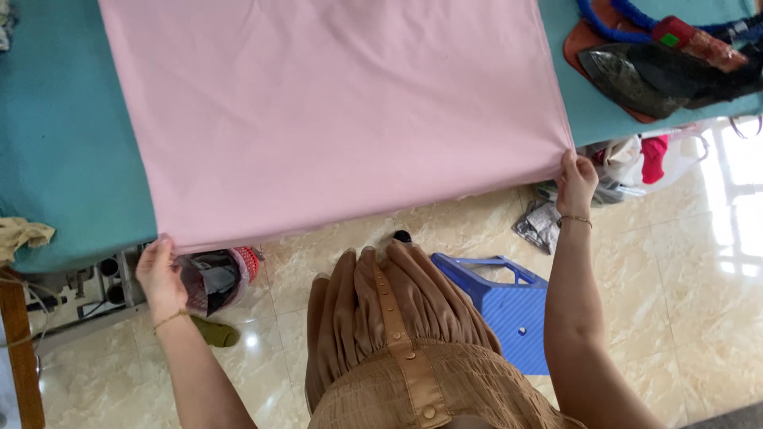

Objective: Ironing a piece of pink fabric on a workshop table.

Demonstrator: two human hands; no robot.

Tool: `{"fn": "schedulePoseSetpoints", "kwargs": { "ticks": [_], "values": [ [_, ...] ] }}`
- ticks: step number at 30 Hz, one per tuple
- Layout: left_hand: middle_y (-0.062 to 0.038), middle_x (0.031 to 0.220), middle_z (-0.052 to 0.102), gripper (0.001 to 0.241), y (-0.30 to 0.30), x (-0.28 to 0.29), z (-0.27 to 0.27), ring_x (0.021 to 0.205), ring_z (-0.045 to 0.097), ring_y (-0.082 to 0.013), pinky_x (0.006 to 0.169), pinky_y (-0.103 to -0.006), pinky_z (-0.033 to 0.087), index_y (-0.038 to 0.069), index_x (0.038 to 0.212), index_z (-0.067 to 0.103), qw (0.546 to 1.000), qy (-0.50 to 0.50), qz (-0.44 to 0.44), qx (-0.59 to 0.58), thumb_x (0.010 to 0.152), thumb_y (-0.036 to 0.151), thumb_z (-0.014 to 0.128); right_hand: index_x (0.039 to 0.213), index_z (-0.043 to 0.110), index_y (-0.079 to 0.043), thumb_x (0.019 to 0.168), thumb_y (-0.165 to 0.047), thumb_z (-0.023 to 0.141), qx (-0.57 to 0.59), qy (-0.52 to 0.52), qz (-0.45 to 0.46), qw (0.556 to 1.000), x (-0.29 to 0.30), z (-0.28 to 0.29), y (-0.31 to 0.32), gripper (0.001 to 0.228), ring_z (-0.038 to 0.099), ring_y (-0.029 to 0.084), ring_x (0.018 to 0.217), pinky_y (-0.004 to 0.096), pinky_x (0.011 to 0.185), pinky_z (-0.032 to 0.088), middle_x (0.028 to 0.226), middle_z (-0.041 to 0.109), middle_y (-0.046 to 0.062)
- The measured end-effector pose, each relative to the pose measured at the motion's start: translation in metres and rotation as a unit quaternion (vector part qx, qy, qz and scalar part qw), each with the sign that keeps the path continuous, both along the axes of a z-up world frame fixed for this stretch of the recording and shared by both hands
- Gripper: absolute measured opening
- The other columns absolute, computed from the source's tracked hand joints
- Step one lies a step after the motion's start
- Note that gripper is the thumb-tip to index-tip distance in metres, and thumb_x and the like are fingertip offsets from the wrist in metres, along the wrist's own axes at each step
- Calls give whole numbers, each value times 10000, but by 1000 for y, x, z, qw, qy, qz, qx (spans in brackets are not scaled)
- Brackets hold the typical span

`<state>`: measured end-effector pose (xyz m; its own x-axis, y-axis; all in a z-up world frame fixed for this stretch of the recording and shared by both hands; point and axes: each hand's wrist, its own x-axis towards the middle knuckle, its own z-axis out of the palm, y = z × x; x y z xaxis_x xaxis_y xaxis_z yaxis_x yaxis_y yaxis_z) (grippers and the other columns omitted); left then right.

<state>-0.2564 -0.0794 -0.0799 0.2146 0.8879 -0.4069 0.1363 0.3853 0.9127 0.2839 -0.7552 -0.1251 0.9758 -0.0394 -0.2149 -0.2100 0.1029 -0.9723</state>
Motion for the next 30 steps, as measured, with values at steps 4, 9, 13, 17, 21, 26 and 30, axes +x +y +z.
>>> {"fn": "schedulePoseSetpoints", "kwargs": {
  "ticks": [4, 9, 13, 17, 21, 26, 30],
  "values": [
    [105, 932, 681, 136, -9, 4, -13, 784, 560, -11, 660, -228, 342, 201, 978, 678, 999, 32, 15, -1, 965, 258, 801, 1012, 673, -102, 1018, -255, 743, -35, 37, -36, 998, -5, 2, 11, 168, 602, 48, 777, 217, 663, 526, 876, 636, -62],
    [105, 875, 618, 109, -7, 12, -20, 759, 530, -11, 628, -198, 379, 197, 987, 703, 997, 71, 35, 12, 999, 297, 743, 1115, 588, -75, 1016, -159, 676, -148, -71, -60, 985, -6, 14, 23, 157, 615, 84, 857, 255, 725, 540, 1015, 627, 2],
    [81, 893, 618, 171, 4, 14, -35, 791, 534, -31, 686, -201, 420, 132, 980, 684, 994, 67, 40, 81, 1028, 286, 744, 1231, 573, 16, 1004, -16, 645, -392, -249, -59, 883, -9, 57, 50, 240, 545, 212, 967, 361, 864, 490, 1113, 535, 128],
    [40, 933, 626, 240, 8, 36, -13, 841, 534, -55, 750, -214, 439, 29, 1051, 703, 978, 75, 7, 195, 1078, 260, 758, 1210, 623, 7, 1045, -60, 650, -484, -353, 91, 796, 20, 83, 93, 180, 529, 337, 1176, 457, 1021, 445, 1212, 576, 174],
    [-56, 913, 692, 308, 19, 67, 30, 815, 606, -111, 747, -261, 477, -23, 1105, 727, 938, 224, -72, 254, 1069, 283, 740, 1250, 640, -13, 1082, -133, 644, -492, -383, 201, 755, 61, 104, 152, 207, 521, 385, 1259, 503, 1108, 402, 1306, 590, 194],
    [-131, 924, 739, 339, 73, 116, 36, 794, 665, -204, 747, -342, 509, -19, 1084, 762, 897, 335, -144, 250, 1054, 315, 712, 1289, 658, -20, 1035, -138, 668, -511, -389, 249, 725, 116, 118, 219, 280, 481, 407, 1314, 532, 1124, 360, 1399, 563, 228],
    [-162, 971, 756, 339, 148, 155, 5, 831, 709, -249, 785, -374, 535, -18, 1093, 766, 882, 321, -173, 298, 1022, 311, 733, 1276, 684, -56, 1021, -149, 702, -547, -320, 230, 738, 195, 80, 251, 272, 448, 377, 1361, 521, 1132, 342, 1438, 549, 193]
  ]
}}
